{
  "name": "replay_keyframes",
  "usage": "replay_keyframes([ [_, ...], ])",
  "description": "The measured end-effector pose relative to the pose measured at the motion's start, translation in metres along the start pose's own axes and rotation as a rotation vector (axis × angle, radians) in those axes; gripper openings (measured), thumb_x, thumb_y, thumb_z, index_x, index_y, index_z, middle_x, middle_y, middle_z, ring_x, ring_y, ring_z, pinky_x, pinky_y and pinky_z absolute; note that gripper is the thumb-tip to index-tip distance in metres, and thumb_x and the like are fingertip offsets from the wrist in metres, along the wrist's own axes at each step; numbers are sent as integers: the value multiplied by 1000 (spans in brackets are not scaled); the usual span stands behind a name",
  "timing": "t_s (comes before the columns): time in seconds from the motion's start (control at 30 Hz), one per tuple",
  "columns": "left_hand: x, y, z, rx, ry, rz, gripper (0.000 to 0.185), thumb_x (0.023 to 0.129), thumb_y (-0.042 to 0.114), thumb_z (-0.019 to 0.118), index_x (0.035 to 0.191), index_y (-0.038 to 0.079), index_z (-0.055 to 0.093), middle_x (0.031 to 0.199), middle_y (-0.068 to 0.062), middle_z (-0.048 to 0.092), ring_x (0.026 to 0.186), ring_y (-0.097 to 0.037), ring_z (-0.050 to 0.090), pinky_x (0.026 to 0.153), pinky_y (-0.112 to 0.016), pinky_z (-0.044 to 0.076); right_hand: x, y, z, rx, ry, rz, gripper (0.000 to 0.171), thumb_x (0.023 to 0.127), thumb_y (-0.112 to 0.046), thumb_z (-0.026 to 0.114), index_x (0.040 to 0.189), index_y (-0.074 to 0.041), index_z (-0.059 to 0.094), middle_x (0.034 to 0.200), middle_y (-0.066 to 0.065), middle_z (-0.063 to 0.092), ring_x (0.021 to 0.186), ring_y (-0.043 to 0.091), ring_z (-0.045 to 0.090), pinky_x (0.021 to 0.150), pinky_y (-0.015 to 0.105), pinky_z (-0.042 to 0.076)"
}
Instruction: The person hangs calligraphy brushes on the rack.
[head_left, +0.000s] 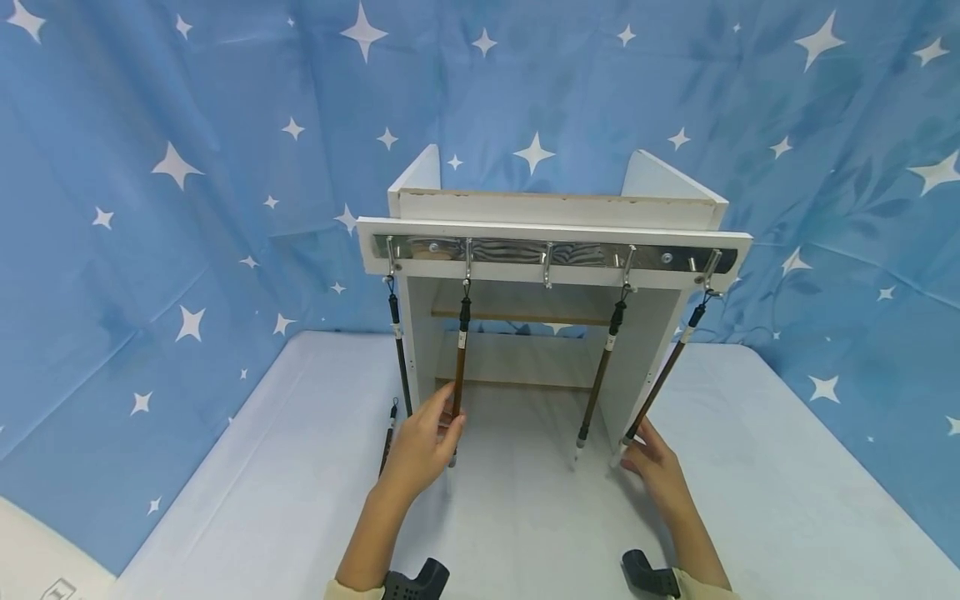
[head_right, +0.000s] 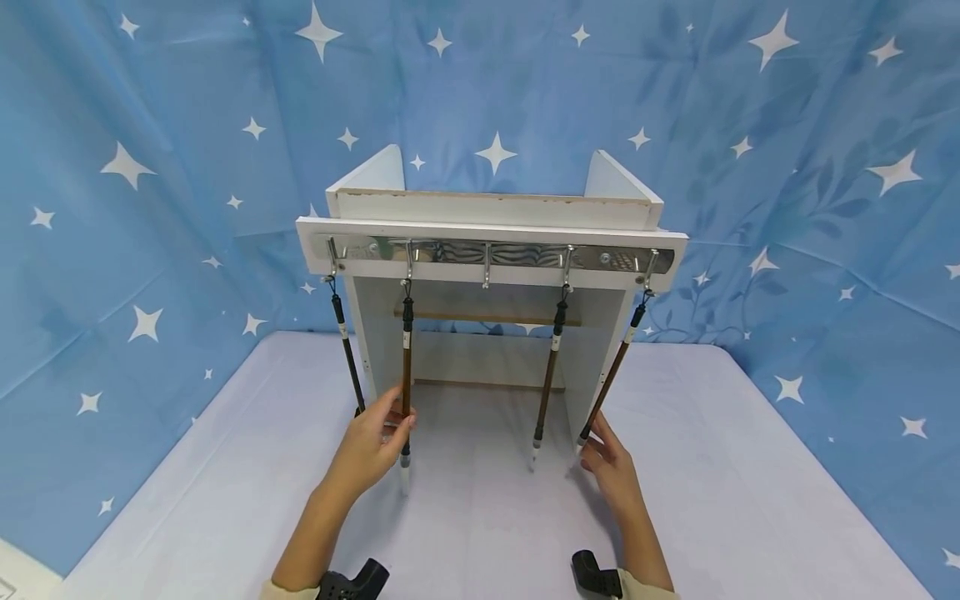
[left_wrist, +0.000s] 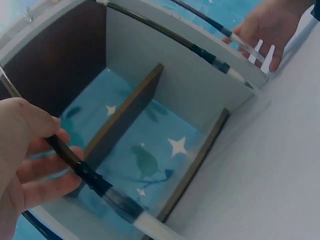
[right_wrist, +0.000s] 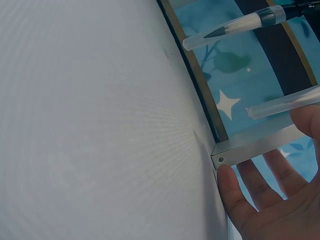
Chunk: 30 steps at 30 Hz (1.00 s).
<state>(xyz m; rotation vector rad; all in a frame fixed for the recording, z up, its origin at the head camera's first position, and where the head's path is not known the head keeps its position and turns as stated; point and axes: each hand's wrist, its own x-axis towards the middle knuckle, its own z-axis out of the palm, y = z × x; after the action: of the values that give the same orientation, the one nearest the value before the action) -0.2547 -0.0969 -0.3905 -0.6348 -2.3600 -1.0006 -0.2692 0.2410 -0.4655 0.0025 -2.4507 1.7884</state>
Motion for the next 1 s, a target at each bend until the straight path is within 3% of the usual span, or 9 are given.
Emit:
replay_keyframes([
  [0.27,-2,-13,5,140,-35,-90,39,87,14,62,121,-1,51,87,-7,65,78,-18,63,64,-27,53,0,-1,1,3,0,13,64,93,-14,49,147,-15,14,147,22,23,90,-25,40,78,11,48],
  [0.47,-1,-14,2,159,-127,-130,33,88,19,60,116,2,55,91,-6,67,85,-20,65,69,-34,53,0,-2,0,7,9,5,64,93,-11,49,147,-13,15,147,23,24,89,-25,40,77,11,48],
  [0.6,-1,-14,-8,116,-160,-193,35,88,21,60,120,6,56,96,-3,67,89,-18,64,75,-35,53,1,-1,-2,-3,2,22,64,94,-13,48,147,-14,13,147,22,23,95,-21,41,77,10,47],
  [0.73,0,-17,-25,47,-117,-221,33,89,22,59,120,10,57,92,-2,67,83,-16,65,73,-32,54,2,-2,-2,-14,-4,40,64,95,-16,47,148,-18,11,148,20,22,118,10,46,78,11,47],
  [0.77,1,-19,-29,40,-102,-218,32,89,21,59,119,10,58,90,-1,67,82,-15,65,72,-31,54,2,-2,-2,-14,-4,42,64,95,-15,47,148,-18,11,149,20,21,119,11,45,79,11,47],
  [0.87,-1,-24,-39,23,-29,-188,24,90,20,58,110,10,62,83,2,66,76,-12,64,67,-27,54,1,-1,-2,-10,-3,44,64,94,-15,47,148,-18,11,148,20,22,111,-1,48,78,10,47],
  [0.93,-2,-29,-44,16,58,-153,14,90,19,58,99,10,65,75,3,64,69,-8,62,63,-24,53,1,-1,-2,-7,-4,41,65,94,-15,48,148,-17,11,148,20,22,99,-16,43,78,11,47],
  [1.0,-4,-35,-48,-6,161,-125,14,92,16,54,86,8,64,68,1,63,62,-7,60,58,-22,52,1,-1,-2,-8,0,35,64,94,-16,48,147,-16,12,148,21,22,95,-21,40,78,10,47],
])
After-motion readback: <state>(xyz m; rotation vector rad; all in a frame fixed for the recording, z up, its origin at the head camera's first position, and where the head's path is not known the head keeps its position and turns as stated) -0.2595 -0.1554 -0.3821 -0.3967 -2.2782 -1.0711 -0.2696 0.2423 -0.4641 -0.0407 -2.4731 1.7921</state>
